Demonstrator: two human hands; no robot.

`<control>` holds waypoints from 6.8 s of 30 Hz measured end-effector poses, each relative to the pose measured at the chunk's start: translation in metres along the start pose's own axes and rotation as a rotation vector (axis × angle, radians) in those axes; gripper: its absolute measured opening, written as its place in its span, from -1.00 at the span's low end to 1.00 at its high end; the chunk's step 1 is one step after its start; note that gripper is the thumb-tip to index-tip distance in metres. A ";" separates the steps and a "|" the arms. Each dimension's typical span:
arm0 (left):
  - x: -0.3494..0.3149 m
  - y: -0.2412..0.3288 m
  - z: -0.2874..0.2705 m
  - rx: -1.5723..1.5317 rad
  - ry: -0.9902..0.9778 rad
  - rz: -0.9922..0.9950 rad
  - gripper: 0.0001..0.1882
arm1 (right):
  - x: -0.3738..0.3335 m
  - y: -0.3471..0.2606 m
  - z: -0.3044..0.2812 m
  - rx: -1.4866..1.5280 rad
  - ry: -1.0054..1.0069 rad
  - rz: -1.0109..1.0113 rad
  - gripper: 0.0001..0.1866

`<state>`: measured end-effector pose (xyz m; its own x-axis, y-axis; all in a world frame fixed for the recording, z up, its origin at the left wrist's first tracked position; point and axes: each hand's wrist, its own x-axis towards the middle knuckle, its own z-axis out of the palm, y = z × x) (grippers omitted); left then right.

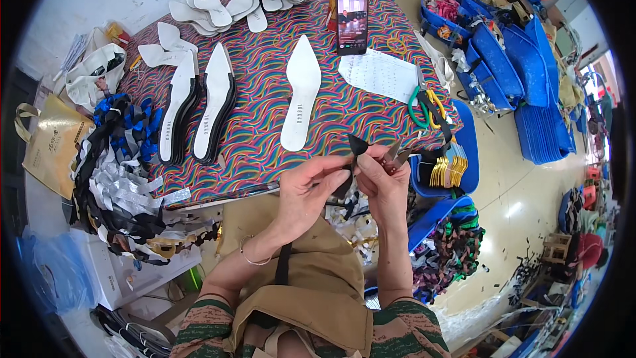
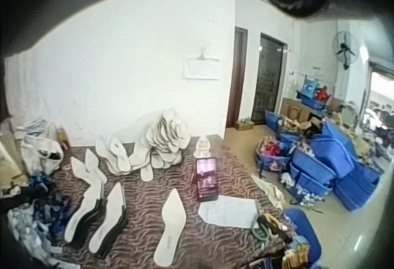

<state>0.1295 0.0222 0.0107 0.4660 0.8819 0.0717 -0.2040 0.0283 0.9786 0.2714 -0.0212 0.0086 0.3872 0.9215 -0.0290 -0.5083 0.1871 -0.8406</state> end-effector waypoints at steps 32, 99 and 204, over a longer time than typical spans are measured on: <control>-0.006 -0.020 -0.011 0.088 0.173 0.057 -0.78 | -0.027 0.030 0.007 -0.374 0.213 -0.140 -0.96; -0.011 -0.046 -0.021 -0.097 -0.026 -0.316 -0.90 | -0.037 0.039 -0.039 0.102 -0.038 0.526 -0.77; 0.009 0.036 -0.039 -0.438 0.186 -0.252 -0.76 | -0.019 0.026 0.008 -0.523 -0.279 0.157 -0.79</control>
<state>0.0926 0.0499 0.0392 0.3948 0.8896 -0.2297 -0.4639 0.4088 0.7859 0.2446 -0.0310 -0.0082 0.0859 0.9922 -0.0907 -0.0709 -0.0847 -0.9939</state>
